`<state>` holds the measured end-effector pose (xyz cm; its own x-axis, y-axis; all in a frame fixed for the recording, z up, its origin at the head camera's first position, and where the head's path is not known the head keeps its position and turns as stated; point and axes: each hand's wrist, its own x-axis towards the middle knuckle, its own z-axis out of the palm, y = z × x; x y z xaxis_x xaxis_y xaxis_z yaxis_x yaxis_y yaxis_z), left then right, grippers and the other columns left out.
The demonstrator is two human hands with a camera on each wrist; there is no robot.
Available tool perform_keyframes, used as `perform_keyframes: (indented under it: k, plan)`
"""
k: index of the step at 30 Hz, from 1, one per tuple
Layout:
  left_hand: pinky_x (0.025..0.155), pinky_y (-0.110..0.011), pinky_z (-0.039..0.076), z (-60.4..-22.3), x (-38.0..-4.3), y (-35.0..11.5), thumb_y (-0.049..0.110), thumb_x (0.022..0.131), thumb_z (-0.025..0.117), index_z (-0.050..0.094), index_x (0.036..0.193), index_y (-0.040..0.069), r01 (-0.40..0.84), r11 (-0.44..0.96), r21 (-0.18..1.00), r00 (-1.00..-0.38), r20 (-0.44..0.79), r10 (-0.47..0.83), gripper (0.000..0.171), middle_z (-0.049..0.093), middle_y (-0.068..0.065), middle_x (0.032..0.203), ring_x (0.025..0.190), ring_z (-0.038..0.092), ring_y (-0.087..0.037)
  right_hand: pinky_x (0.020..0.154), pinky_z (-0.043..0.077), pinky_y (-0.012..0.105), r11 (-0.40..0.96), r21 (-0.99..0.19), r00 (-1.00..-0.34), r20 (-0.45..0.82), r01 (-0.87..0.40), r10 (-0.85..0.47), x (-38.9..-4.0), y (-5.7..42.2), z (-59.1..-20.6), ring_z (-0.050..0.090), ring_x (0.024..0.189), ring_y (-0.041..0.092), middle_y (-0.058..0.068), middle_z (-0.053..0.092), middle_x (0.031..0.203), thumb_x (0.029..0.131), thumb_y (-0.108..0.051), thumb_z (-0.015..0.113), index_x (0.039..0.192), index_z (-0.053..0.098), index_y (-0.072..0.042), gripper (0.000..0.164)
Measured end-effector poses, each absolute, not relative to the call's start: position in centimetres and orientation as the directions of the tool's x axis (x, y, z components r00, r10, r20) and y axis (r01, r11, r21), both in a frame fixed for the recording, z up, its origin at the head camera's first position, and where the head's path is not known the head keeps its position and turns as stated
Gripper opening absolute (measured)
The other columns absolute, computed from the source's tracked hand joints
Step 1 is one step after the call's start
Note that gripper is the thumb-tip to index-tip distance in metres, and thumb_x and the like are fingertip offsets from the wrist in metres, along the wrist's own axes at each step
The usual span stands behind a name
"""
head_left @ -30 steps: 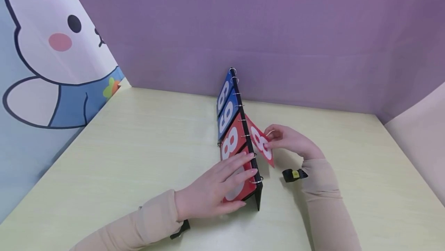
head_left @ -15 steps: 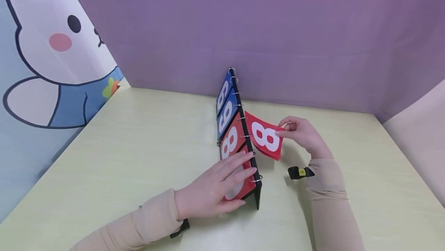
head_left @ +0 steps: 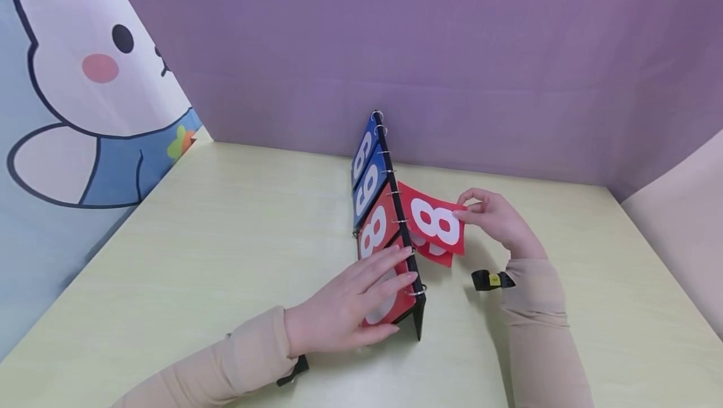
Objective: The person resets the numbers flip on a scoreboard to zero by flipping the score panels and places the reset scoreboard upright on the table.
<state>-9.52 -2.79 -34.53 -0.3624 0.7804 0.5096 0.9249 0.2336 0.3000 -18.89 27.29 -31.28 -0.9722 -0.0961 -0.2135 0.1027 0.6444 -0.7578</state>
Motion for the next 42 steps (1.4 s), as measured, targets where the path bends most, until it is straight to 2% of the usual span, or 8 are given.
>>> perform_keyframes:
  k: [7, 13, 18, 22, 28, 33, 36, 42]
  plan:
    - [0.11, -0.041, 0.035, -34.6, -9.6, -2.7, 0.03, 0.081, 0.074, 0.027, 0.144, 0.012, 0.934, 0.244, 0.26, -0.349, 0.527, 0.775, 0.081, 0.023, -0.012, 0.153, 0.143, 0.023, -0.027, 0.097, 0.044, 0.052, 0.596, -0.803, -0.99, -0.087, 0.003, -0.113, -18.8, 27.6, -31.2, 0.054, 0.109, 0.032, 0.019, 0.059, 0.117, 0.092, -0.022, 0.062, 0.108, 0.054, -0.001, 0.028]
    - [0.11, -0.041, 0.035, -34.7, -9.6, -2.6, 0.03, 0.081, 0.074, 0.027, 0.143, 0.011, 0.939, 0.237, 0.25, -0.339, 0.544, 0.768, 0.08, 0.024, -0.013, 0.152, 0.142, 0.024, -0.027, 0.086, 0.052, 0.032, 0.548, -0.837, -0.994, -0.053, -0.007, -0.094, -18.7, 27.8, -30.9, 0.06, 0.093, 0.017, 0.002, 0.063, 0.099, 0.094, -0.024, 0.059, 0.107, 0.052, -0.003, 0.026]
    - [0.111, -0.04, 0.034, -34.8, -9.7, -2.5, 0.03, 0.081, 0.074, 0.029, 0.142, 0.01, 0.944, 0.226, 0.241, -0.326, 0.565, 0.758, 0.079, 0.025, -0.013, 0.152, 0.142, 0.025, -0.027, 0.074, 0.055, 0.02, 0.417, -0.909, -0.996, -0.039, 0.004, -0.077, -18.2, 28.1, -30.3, 0.061, 0.085, 0.008, -0.009, 0.06, 0.093, 0.095, -0.025, 0.056, 0.106, 0.054, -0.01, 0.018]
    - [0.111, -0.04, 0.034, -34.8, -9.7, -2.5, 0.03, 0.082, 0.073, 0.029, 0.142, 0.01, 0.944, 0.222, 0.244, -0.325, 0.569, 0.755, 0.077, 0.025, -0.013, 0.152, 0.142, 0.025, -0.027, 0.073, 0.055, 0.02, 0.279, -0.96, -0.987, -0.056, 0.012, -0.15, -17.7, 28.5, -29.6, 0.061, 0.087, 0.008, -0.006, 0.06, 0.099, 0.096, -0.023, 0.054, 0.109, 0.054, -0.016, 0.015]
    - [0.111, -0.04, 0.035, -34.7, -9.7, -2.6, 0.029, 0.082, 0.073, 0.029, 0.142, 0.01, 0.942, 0.225, 0.248, -0.329, 0.565, 0.756, 0.077, 0.025, -0.013, 0.152, 0.142, 0.025, -0.027, 0.076, 0.055, 0.019, 0.2, -0.98, -0.974, -0.056, 0.011, -0.22, -17.0, 28.7, -28.4, 0.058, 0.097, 0.008, -0.002, 0.053, 0.112, 0.098, -0.022, 0.051, 0.119, 0.049, -0.024, 0.022]
    - [0.11, -0.04, 0.036, -34.7, -9.6, -2.6, 0.029, 0.082, 0.073, 0.029, 0.142, 0.011, 0.939, 0.225, 0.259, -0.336, 0.558, 0.759, 0.077, 0.025, -0.012, 0.152, 0.142, 0.025, -0.027, 0.076, 0.055, 0.019, -0.035, -0.997, -0.968, 0.081, -0.074, -0.239, -16.0, 28.1, -27.2, 0.059, 0.097, 0.009, 0.001, 0.051, 0.114, 0.099, -0.014, 0.046, 0.13, 0.044, -0.024, 0.033]
    - [0.109, -0.04, 0.037, -34.7, -9.6, -2.6, 0.029, 0.082, 0.073, 0.028, 0.143, 0.012, 0.936, 0.227, 0.269, -0.343, 0.549, 0.762, 0.077, 0.024, -0.012, 0.153, 0.142, 0.025, -0.026, 0.08, 0.055, 0.022, -0.17, -0.974, -0.949, 0.189, -0.148, -0.253, -15.2, 27.3, -26.3, 0.054, 0.108, 0.013, 0.005, 0.045, 0.124, 0.099, -0.009, 0.042, 0.14, 0.037, -0.021, 0.043]
    - [0.11, -0.04, 0.036, -34.6, -9.5, -2.7, 0.029, 0.083, 0.073, 0.028, 0.143, 0.011, 0.938, 0.227, 0.262, -0.338, 0.553, 0.762, 0.077, 0.024, -0.013, 0.153, 0.142, 0.025, -0.027, 0.081, 0.056, 0.027, -0.203, -0.943, -0.933, 0.302, -0.262, -0.195, -13.7, 25.2, -24.7, 0.045, 0.12, 0.02, 0.009, 0.039, 0.132, 0.097, -0.001, 0.042, 0.146, 0.031, -0.014, 0.051]
